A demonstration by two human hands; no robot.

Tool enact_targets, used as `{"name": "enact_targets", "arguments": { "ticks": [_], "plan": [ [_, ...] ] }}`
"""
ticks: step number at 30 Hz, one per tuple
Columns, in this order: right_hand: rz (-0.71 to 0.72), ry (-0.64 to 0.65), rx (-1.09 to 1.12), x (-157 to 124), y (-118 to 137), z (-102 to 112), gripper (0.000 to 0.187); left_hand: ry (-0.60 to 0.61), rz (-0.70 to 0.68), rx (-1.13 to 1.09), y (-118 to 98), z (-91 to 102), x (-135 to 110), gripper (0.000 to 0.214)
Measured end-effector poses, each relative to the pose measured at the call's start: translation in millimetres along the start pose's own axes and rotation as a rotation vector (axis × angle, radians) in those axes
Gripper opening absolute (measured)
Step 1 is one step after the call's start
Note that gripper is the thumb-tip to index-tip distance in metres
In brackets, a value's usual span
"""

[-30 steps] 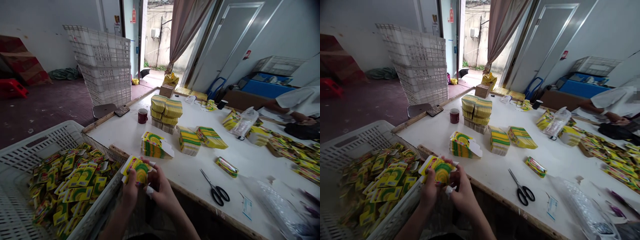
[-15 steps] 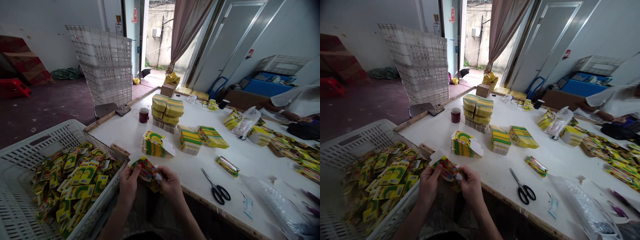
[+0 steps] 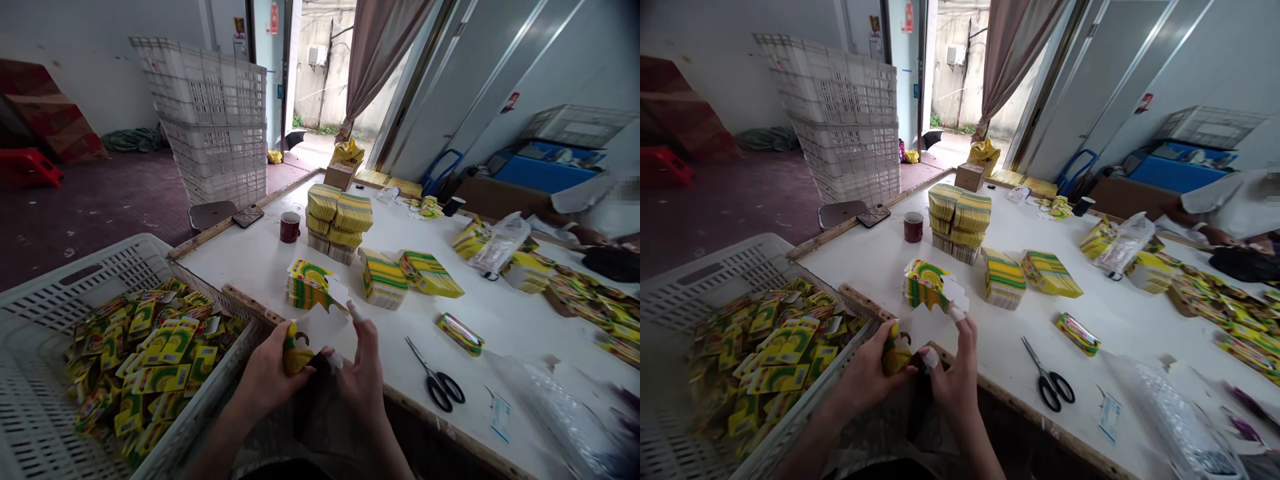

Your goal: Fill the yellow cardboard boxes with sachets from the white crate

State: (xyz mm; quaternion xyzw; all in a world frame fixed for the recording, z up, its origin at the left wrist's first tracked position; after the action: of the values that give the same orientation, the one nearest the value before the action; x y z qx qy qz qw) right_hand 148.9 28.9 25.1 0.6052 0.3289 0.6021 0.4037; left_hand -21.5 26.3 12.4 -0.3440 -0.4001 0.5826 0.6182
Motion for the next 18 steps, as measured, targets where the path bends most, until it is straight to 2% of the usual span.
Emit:
{"name": "enact_targets", "arguments": {
  "ticks": [2, 4, 6, 7, 9, 12, 16, 18],
  "plan": [
    [-0.278, 0.024, 0.269, -3, -10, -6, 0.055, -0.027, -0.057, 0.053, 3, -7.6, -4, 0.072],
    [-0.529, 0.113, 0.520, -8, -16, -15, 0.049, 0.019, -0.143, 0.094, 2, -13.5, -8, 0.071],
    [-0.678, 0.152, 0.645, -11, -17, -23, 0.049, 0.067, -0.237, 0.135, -2, -16.6, -11, 0.065],
    [-0.702, 0.161, 0.660, -11, -17, -26, 0.049, 0.075, -0.275, 0.156, -5, -17.0, -12, 0.062],
    [-0.647, 0.192, 0.617, -9, -16, -28, 0.050, 0.071, -0.311, 0.198, -9, -15.4, -13, 0.056],
    [-0.491, 0.235, 0.507, -7, -14, -23, 0.053, 0.075, -0.296, 0.230, -11, -11.2, -12, 0.052],
    [-0.240, 0.385, 0.162, -14, -8, -16, 0.055, 0.133, -0.229, 0.209, -3, -15.7, -8, 0.055],
    [-0.121, 0.466, 0.004, -19, -5, -16, 0.059, 0.116, -0.236, 0.204, 2, -22.5, -7, 0.052]
  ]
}}
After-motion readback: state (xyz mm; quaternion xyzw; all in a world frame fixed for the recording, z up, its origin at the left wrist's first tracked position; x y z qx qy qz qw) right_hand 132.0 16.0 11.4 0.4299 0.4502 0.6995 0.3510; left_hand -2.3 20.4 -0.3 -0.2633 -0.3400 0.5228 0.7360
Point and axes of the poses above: each hand's wrist, its own x-axis towards the middle knuckle, its own z-axis out of the back of the hand, y = z × x, the point moved 2 cm from there along x, towards the middle knuckle, and after that the axes turned 14 degrees about x, right-handed, at the moved point
